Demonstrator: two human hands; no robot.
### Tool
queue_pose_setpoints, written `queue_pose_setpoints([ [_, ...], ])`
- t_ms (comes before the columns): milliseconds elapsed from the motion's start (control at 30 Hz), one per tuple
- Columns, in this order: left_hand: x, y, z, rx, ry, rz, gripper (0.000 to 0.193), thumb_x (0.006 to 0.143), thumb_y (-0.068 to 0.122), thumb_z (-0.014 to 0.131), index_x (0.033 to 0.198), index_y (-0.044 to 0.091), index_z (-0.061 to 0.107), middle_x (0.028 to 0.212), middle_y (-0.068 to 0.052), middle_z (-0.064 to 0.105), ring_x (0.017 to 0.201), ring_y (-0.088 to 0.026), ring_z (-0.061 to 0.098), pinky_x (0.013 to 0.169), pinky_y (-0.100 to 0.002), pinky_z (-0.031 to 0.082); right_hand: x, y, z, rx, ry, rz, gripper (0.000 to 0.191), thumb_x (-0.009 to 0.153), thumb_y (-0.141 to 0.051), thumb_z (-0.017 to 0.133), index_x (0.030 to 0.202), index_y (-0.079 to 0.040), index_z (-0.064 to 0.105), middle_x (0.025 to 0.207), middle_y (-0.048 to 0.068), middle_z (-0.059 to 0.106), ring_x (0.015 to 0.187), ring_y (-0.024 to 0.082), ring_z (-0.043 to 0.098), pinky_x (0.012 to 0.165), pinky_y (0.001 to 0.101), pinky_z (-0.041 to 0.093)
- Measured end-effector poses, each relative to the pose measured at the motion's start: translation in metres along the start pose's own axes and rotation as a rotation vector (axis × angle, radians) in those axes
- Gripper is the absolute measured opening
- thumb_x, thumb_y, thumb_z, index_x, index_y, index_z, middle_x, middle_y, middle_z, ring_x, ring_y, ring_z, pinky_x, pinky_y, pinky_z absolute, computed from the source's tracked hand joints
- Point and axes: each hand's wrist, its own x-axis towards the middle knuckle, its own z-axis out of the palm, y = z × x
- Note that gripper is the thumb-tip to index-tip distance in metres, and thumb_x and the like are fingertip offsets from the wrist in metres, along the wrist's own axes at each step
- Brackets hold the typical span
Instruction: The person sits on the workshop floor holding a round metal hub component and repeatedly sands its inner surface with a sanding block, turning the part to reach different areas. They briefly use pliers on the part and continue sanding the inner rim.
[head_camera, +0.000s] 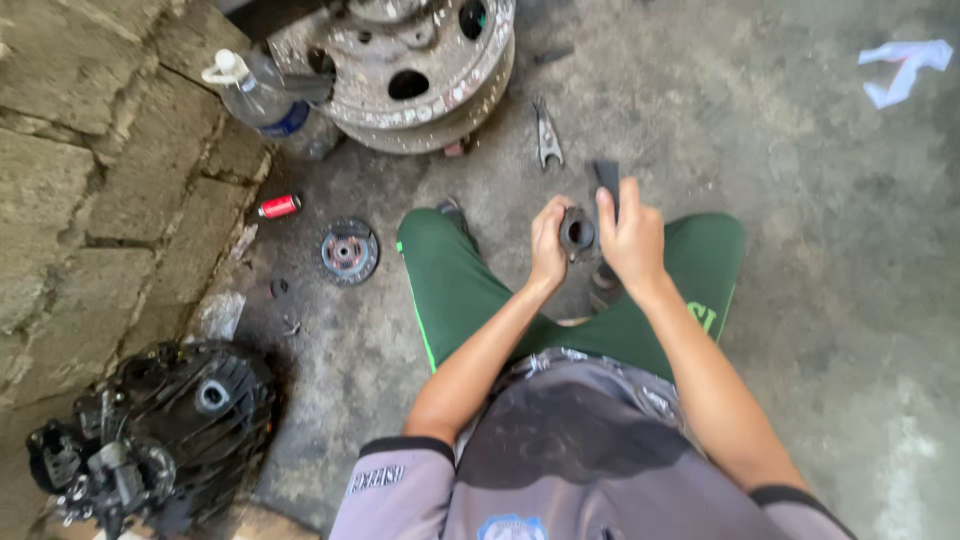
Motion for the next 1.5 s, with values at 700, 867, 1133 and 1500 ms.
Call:
queue_pose_setpoints([
  [700,0.000,-0.003,-0.002,-0.175,-0.085,-0.070,0.039,0.109,0.029,0.042,0.099,-0.001,0.063,0.092,-0.009,0.066,0.086,-0.016,0.061,0.081,-0.031,0.050,0.009,0.018,0.005,0.017,0.019,-0.055,0.024,0.107,-0.022,0.062,0.105,0.001,0.054,0.068,0.028,0.059,0.066,0.051,0.061,0.054,0.0557,0.043],
  [867,-0.009,0.018,0.006,-0.487,-0.356,-0.245,0.046,0.104,0.042,0.043,0.103,-0.001,0.060,0.087,-0.019,0.068,0.070,-0.029,0.069,0.065,-0.039,0.056,0.041,0.046,-0.015,0.452,0.117,0.149,0.023,0.117,-0.020,0.062,0.115,0.002,0.057,0.097,0.014,0.068,0.089,0.022,0.064,0.078,0.0392,0.049],
  [1133,-0.008,0.058,0.009,-0.631,-0.493,-0.356,0.058,0.106,0.049,0.039,0.111,-0.004,0.062,0.080,-0.029,0.066,0.050,-0.024,0.053,0.042,-0.031,0.037,-0.007,0.021,-0.068,0.942,-0.149,0.404,0.026,0.109,-0.021,0.062,0.125,-0.001,0.062,0.108,0.001,0.068,0.095,0.006,0.062,0.084,0.0229,0.050],
  [1500,-0.015,0.048,-0.001,-0.337,-0.388,-0.173,0.053,0.107,0.042,0.042,0.110,-0.007,0.063,0.090,-0.014,0.067,0.079,-0.019,0.063,0.071,-0.028,0.050,-0.026,-0.032,-0.068,0.764,-0.188,0.233,0.041,0.107,-0.013,0.063,0.142,0.006,0.053,0.122,0.009,0.070,0.111,0.009,0.064,0.096,0.0245,0.051],
])
